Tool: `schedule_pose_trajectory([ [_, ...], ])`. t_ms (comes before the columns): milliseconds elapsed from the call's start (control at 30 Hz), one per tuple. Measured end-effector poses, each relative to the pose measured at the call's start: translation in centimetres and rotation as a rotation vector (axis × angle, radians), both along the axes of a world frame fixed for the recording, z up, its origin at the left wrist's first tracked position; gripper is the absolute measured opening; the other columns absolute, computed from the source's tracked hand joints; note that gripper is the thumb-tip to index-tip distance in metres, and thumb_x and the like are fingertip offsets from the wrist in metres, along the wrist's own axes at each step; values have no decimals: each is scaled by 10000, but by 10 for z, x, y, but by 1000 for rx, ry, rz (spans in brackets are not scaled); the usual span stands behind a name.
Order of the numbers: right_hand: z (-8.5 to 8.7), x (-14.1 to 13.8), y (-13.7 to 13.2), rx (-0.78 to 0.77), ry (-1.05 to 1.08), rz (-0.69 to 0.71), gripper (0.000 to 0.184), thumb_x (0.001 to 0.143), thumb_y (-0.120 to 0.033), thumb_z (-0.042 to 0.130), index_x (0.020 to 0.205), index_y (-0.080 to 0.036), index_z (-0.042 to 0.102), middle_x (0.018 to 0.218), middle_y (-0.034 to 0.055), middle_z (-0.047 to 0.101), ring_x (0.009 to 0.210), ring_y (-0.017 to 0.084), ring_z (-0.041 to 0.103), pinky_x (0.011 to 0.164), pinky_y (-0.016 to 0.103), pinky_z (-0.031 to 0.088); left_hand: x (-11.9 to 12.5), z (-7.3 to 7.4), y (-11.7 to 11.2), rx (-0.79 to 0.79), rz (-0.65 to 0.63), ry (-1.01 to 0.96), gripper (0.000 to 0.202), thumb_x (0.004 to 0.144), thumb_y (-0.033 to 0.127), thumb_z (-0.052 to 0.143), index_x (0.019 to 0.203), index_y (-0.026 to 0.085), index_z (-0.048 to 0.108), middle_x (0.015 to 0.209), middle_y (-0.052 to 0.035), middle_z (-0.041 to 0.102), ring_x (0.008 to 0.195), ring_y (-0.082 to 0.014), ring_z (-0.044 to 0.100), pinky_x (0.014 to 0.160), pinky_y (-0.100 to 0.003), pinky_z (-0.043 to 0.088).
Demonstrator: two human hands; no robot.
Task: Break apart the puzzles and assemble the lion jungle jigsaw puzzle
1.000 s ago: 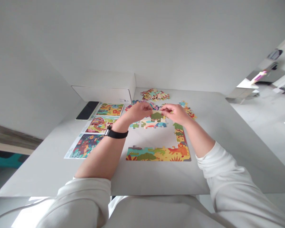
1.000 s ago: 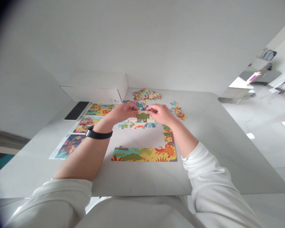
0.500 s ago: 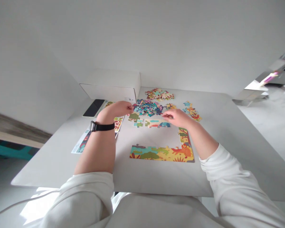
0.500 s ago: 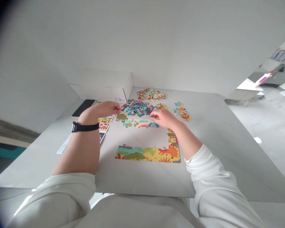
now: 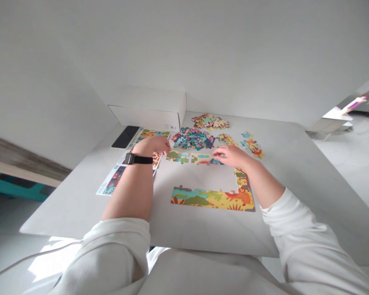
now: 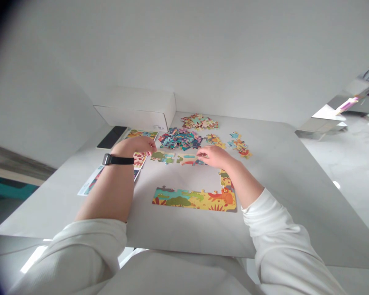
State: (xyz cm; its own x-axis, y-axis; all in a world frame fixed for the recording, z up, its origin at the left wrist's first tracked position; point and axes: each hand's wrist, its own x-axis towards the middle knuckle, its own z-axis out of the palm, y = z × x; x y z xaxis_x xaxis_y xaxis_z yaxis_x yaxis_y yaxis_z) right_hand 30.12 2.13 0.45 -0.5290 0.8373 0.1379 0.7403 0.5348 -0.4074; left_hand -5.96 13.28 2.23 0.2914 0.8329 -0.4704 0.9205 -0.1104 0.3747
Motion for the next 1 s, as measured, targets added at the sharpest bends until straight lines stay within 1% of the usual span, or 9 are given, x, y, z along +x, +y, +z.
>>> schedule_pose_trajectory([
  [100,0,0,0,3,-4,-4,192,971,-291,673,1095,-272,818,1075,56,823,982,231,751,899,354,555,-2,-1,0,-8,2,7,92,601,313,779,628,244,724,767,-47,792,754,-238,743,633,-261,526],
  [267,0,-1,-2,-2,-11,-12,185,966,-290,683,1091,-276,819,1076,52,824,975,230,752,886,344,552,2,0,-4,-26,39,60,49,644,254,736,622,228,702,809,-65,794,784,-257,748,660,-295,537],
  [467,-1,-1,-1,-14,-8,-26,183,958,-292,692,1087,-284,822,1060,40,827,952,222,756,851,334,554,3,-3,-2,-30,52,71,46,633,233,752,638,238,706,820,-53,794,824,-258,747,705,-298,533],
  [600,-5,1,1,-13,-6,-26,175,955,-287,699,1084,-283,817,1058,41,826,949,220,758,835,335,559,-1,1,0,21,39,5,73,628,245,761,692,250,727,769,-34,774,783,-243,736,712,-294,522],
  [667,-6,1,1,-20,16,-33,169,954,-294,704,1083,-280,812,1055,44,826,941,220,760,841,341,566,2,6,-2,78,38,-114,102,665,298,763,745,243,734,747,-32,760,750,-230,722,698,-292,516],
  [733,-7,-1,0,-55,86,-54,195,958,-308,704,1126,-272,795,1059,50,824,934,219,763,851,350,576,12,13,-7,141,16,-298,167,723,364,747,822,230,740,755,-35,756,723,-210,704,679,-285,508],
  [833,-6,-7,-2,-141,260,-83,311,977,-367,690,1267,-261,726,1075,57,813,924,215,760,852,358,591,40,22,-23,212,-98,-527,231,798,428,712,890,219,741,774,-31,756,705,-178,676,674,-272,497],
  [933,-5,-14,-5,-218,407,-74,418,984,-492,674,1334,-263,663,1079,55,798,933,221,751,826,358,601,74,26,-44,267,-253,-603,215,842,406,693,927,218,753,801,-21,762,730,-168,669,652,-258,462],
  [1000,-4,-17,-6,-259,460,-65,442,969,-580,667,1264,-251,679,1032,49,790,915,226,743,779,345,596,91,27,-56,298,-327,-593,180,858,364,683,925,215,761,811,-16,765,714,-155,653,642,-253,442],
])
